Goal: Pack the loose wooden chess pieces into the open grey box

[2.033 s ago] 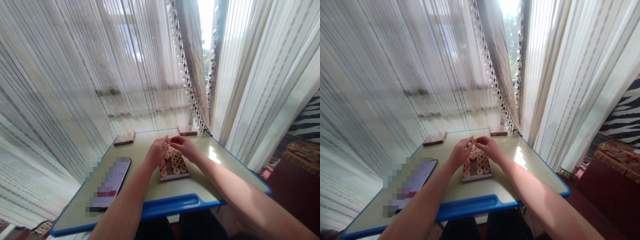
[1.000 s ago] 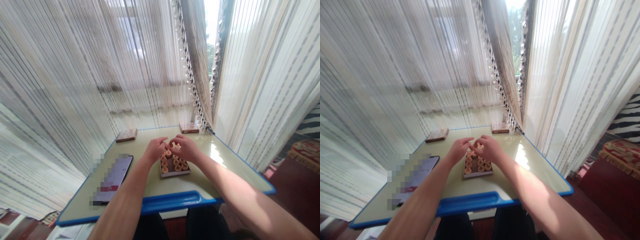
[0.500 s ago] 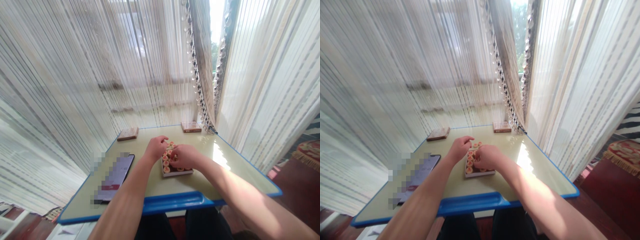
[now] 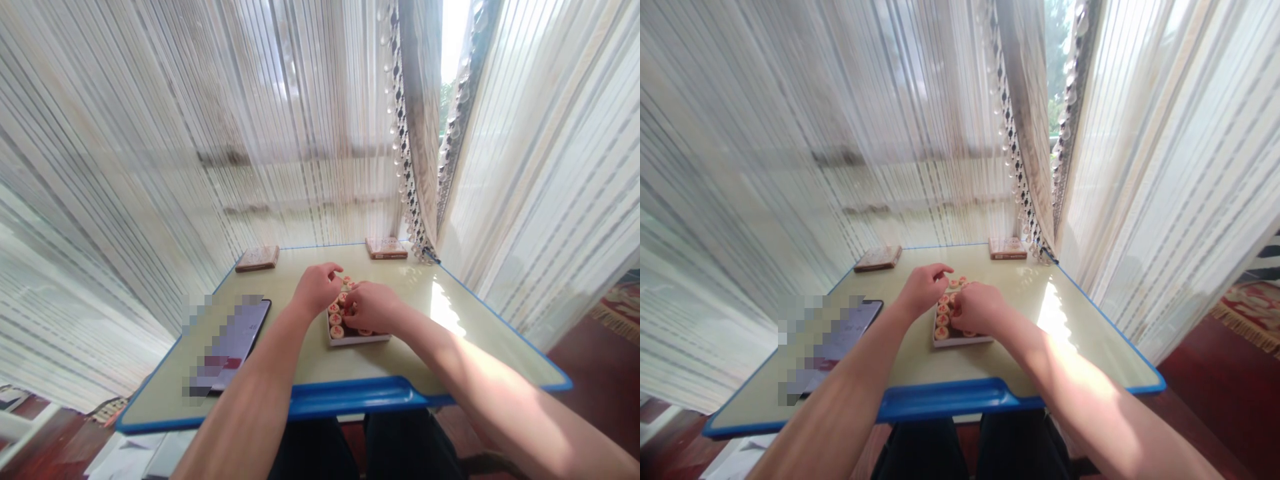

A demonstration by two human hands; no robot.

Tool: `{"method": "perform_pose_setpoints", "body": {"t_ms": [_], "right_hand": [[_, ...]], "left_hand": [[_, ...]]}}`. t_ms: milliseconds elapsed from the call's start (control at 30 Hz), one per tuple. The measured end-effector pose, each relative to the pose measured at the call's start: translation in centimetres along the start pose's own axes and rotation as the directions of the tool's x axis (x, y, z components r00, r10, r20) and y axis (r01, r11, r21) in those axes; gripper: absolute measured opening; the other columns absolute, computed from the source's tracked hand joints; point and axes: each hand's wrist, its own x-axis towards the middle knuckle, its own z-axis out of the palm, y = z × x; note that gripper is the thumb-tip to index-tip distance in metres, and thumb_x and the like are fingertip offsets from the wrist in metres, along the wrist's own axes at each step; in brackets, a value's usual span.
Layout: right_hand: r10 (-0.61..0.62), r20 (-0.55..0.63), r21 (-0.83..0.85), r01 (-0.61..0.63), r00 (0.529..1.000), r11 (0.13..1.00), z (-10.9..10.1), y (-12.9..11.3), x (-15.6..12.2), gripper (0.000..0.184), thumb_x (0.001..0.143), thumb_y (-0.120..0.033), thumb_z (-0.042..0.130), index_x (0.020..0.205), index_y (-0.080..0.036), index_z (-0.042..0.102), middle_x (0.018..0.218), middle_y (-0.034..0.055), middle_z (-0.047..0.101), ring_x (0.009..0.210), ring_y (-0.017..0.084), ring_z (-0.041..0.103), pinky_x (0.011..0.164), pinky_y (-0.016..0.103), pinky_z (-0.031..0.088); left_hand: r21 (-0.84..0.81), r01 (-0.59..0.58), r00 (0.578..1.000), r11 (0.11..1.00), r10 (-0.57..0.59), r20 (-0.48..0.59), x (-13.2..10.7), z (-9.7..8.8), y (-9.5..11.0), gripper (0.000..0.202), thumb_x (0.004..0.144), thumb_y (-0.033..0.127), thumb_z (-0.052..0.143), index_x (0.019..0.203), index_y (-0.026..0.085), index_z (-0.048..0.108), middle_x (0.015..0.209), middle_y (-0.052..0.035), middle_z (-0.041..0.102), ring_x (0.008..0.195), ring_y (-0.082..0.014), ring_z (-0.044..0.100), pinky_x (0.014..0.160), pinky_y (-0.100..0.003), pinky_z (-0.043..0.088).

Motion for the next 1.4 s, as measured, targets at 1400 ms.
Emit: {"method": "perform_pose_setpoints", "body": {"t_ms": [1400], "right_hand": [[0.059,0.086,-0.081,-0.052,0.995,0.995,-0.72,-0.29,0.05,0.027,0.074,-0.044,0.052,0.080,-0.023,0.068,0.082,0.0071,0.066,0.073,0.020,0.060,0.055,0.026,0.036]], "left_hand": [[0.056,0.011,1.000,0.998,-0.011,0.014,0.03,-0.49,0.19,0.030,0.068,0.017,0.047,0.087,0.016,0.070,0.062,-0.0009,0.063,0.059,-0.0131,0.054,0.063,-0.025,0.044]]}}
